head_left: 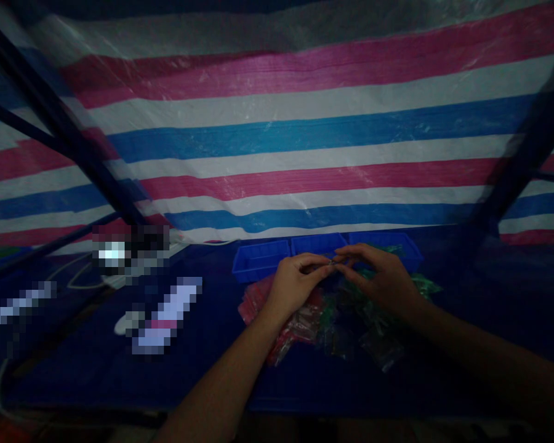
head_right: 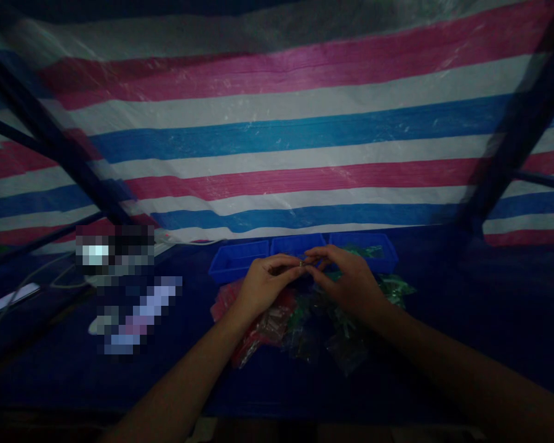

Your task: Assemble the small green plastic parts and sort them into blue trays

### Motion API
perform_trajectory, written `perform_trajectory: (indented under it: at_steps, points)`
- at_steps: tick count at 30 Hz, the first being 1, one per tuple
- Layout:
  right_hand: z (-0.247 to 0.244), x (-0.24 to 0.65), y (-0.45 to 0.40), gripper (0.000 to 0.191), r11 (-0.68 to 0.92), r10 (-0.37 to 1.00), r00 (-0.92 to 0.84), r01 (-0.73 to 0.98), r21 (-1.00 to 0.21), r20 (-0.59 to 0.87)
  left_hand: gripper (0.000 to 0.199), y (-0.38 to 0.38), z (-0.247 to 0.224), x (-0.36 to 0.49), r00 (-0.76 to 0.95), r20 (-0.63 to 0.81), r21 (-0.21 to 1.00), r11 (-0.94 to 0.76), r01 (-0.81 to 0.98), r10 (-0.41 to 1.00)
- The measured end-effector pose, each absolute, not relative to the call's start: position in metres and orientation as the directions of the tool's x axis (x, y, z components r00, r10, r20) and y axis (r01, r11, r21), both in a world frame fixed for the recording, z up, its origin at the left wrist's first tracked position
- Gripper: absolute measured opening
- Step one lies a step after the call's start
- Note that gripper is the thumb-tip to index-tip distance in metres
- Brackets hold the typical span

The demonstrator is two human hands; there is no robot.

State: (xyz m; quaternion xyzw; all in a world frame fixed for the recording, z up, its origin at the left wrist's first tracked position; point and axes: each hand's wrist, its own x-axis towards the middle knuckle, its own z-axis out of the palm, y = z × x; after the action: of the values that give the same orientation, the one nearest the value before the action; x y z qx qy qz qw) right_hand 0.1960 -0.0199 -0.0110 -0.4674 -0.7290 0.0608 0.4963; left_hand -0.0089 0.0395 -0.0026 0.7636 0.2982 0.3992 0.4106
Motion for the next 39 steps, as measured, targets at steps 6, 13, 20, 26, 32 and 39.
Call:
perform_trajectory:
  at_steps: [6,13,20,26,32,39]
  points:
    - [-0.0170,0.1977,-0.0139,0.025,0.474,0.832,0.080,0.412,-0.778,0.549,0.030,0.0394,-0.0056,-0.0061,0.481,0.313,0.914,-0.397,0.080,0.819]
    - [-0.0162,0.1994,-0.0140,0.026,0.460,0.829,0.123,0.407,-0.789,0.546,0.027,0.0394,-0.0024,-0.0087,0.504,0.350,0.872,-0.470,0.132,0.790]
    - [-0.0166,0.1986,-0.0151,0.025,0.464,0.829,0.105,0.419,-0.780,0.550,0.026,0.0387,-0.0010,-0.0085,0.533,0.330,0.862,-0.478,0.165,0.779]
    - [-0.0130,0.1952,-0.0178,0.029,0.455,0.839,0.120,0.382,-0.805,0.531,0.029,0.0376,-0.0024,-0.0067,0.531,0.328,0.872,-0.466,0.147,0.781]
    - [-0.0141,0.1945,-0.0185,0.028,0.475,0.829,0.100,0.396,-0.786,0.551,0.026,0.0370,-0.0022,-0.0082,0.553,0.338,0.849,-0.500,0.170,0.761]
    - [-0.0128,0.1934,-0.0174,0.033,0.466,0.834,0.146,0.328,-0.821,0.532,0.024,0.0355,-0.0033,-0.0065,0.536,0.347,0.858,-0.491,0.150,0.770]
